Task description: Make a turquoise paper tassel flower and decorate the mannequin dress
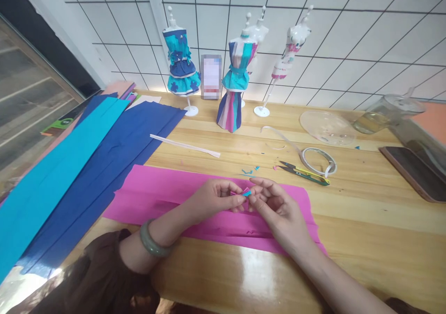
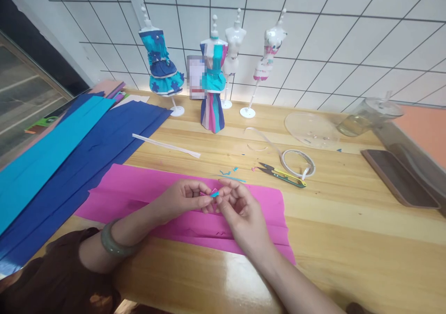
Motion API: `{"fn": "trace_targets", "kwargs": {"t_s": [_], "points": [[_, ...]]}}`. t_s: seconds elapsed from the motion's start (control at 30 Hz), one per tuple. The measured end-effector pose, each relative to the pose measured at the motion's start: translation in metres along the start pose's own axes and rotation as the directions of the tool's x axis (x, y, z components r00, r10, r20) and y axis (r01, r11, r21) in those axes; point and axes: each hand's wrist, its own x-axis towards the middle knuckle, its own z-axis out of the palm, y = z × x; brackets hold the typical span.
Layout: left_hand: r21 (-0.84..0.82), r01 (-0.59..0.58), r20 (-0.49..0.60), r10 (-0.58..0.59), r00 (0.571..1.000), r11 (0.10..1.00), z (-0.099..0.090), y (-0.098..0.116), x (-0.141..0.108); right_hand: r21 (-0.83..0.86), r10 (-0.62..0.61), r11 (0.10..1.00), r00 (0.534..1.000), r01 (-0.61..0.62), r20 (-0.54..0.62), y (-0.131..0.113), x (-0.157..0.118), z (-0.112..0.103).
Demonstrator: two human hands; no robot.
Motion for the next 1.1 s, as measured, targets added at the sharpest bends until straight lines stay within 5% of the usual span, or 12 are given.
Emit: {"fn": "trace_targets", "kwargs": {"t_s": [0.17,0.53,1.1], "points": [[-0.06,-0.017,-0.068,0.013,0.998,0.998,-0.0002,0.0006,-0.0001,0.058,0.028,0.998,1.0,-0.028,0.012,0.0003,0.0008,0.0009],[-0.167,0.005,-0.041,-0.012,0.999,0.986,-0.0012,-0.0027,-0.0005,0.141,0.114,0.984,0.993,-0.111,-0.016,-0.0027,0.0014,-0.001],[0.024,0.043,0.088,-0.045,0.995,0.999,-0.0019,0.001,-0.0026,-0.022,0.011,1.0,1.0,-0.012,-0.017,-0.0014,-0.0004,-0.0015]]}}
